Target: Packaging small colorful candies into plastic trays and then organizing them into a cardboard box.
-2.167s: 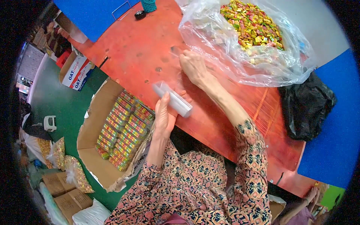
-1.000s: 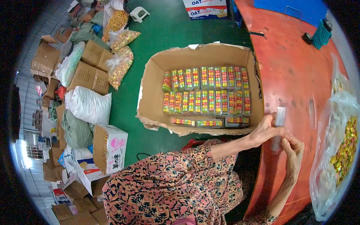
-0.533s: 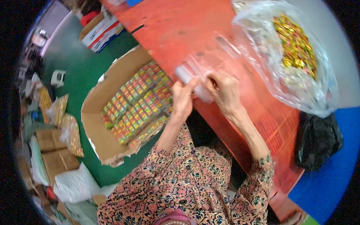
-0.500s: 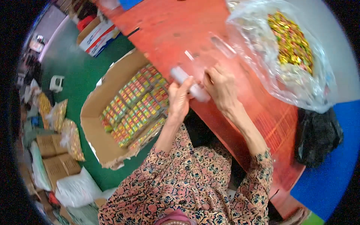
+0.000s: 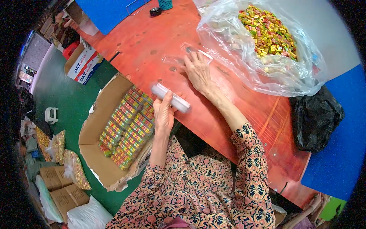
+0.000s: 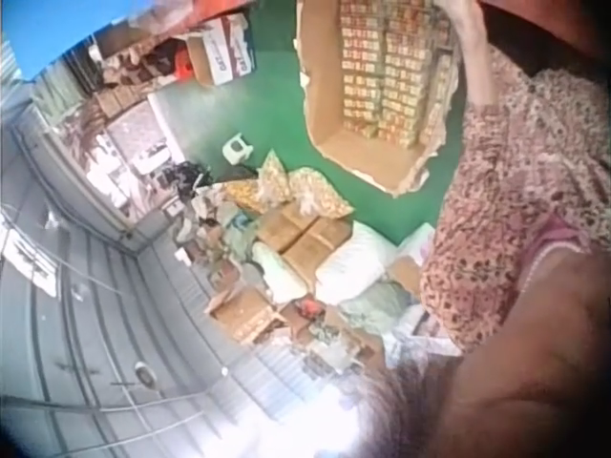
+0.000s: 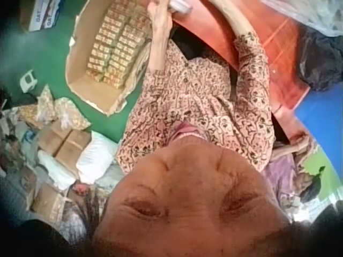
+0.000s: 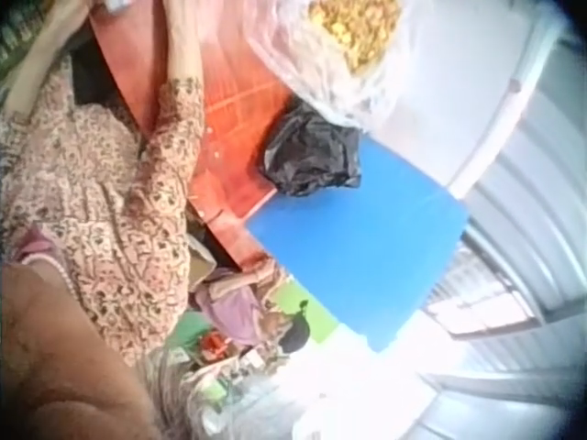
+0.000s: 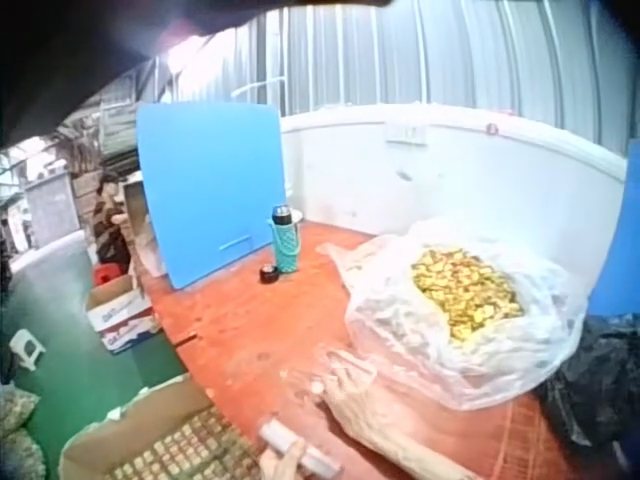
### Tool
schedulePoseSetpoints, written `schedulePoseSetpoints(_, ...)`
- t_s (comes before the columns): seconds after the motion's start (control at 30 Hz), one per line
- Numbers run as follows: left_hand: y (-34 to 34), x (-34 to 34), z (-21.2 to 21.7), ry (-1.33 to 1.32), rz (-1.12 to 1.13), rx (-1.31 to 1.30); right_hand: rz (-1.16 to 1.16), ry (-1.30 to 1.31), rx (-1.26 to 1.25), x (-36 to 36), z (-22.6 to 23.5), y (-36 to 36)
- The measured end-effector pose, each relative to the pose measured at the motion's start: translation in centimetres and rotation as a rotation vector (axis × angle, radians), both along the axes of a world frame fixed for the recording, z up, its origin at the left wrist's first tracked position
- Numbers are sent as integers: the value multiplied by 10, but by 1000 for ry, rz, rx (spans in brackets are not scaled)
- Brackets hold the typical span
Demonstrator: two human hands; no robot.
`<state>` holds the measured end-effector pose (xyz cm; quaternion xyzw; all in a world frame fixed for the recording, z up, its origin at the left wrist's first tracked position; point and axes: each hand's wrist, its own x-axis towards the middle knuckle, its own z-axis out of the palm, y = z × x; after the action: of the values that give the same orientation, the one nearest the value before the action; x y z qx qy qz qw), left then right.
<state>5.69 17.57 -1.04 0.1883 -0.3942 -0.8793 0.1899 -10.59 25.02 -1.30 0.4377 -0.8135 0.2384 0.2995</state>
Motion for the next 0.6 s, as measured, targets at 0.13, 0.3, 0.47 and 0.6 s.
schedulePoseSetpoints(0.13,2,-2,2,37,-9,8,-78,-108,26,-16,-20,-2)
schedulePoseSetpoints(0.3,3,-3,3,44,-16,8,-259,-205,-10,-37,-29,-29)
schedulePoseSetpoints(0.47,2,-1,0,35,-14,11,-374,-291,-27,-37,-20,-46)
schedulePoseSetpoints(0.6,0,0,-1,40,-41,7,-340,-29,85,-19,-16,-41)
